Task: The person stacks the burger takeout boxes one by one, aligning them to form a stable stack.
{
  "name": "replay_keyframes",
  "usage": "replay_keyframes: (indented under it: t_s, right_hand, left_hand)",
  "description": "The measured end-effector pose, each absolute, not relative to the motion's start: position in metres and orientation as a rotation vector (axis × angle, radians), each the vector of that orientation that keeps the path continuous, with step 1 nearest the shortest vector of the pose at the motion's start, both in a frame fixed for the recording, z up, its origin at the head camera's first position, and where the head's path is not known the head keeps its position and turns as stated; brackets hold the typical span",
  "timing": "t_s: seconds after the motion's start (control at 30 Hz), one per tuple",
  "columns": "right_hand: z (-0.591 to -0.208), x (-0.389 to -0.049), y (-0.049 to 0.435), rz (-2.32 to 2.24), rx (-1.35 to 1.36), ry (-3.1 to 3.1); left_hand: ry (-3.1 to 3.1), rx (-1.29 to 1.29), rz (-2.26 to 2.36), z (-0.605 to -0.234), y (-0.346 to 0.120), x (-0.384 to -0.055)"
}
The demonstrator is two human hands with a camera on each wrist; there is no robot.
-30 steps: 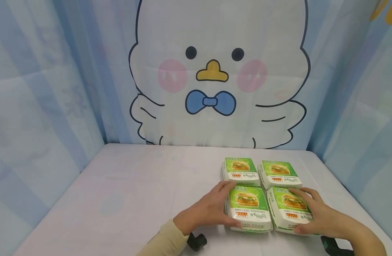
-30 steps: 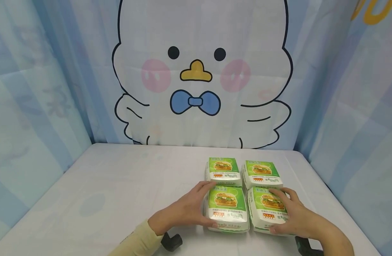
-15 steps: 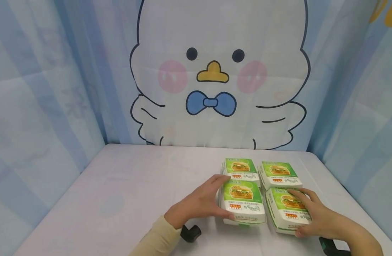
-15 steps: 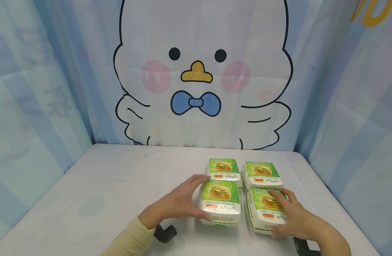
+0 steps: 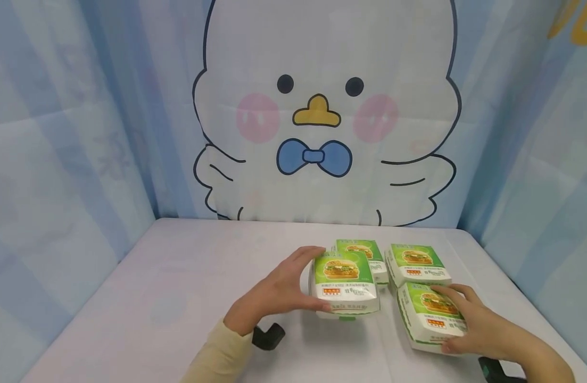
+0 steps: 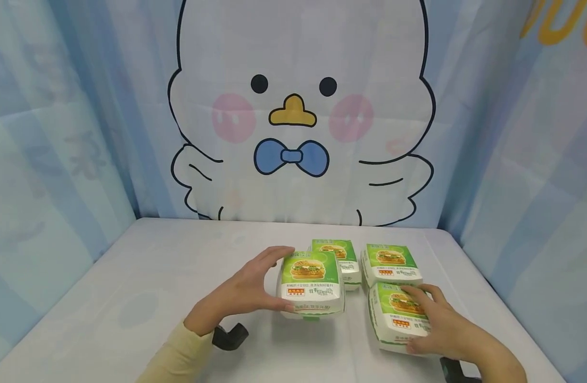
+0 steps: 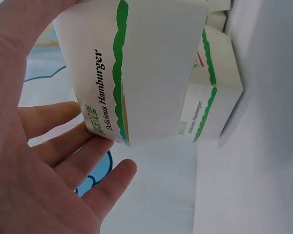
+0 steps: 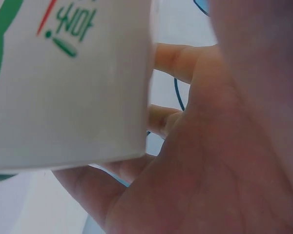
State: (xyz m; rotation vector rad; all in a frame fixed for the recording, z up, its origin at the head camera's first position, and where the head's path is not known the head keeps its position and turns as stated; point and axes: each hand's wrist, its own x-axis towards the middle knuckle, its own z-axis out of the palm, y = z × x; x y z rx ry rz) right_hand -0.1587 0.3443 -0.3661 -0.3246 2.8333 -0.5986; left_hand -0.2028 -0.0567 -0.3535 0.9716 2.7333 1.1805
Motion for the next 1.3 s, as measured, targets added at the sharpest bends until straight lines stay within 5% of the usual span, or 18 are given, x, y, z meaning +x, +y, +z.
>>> replay_keyframes:
  t_s: [1.3]
  right_hand:
    - [-0.362,-0.157,0.344,-0.565,-0.288,2.885]
  left_hand:
    - [2.798,0.743,1.216,-0.367,-0.123,-0.217]
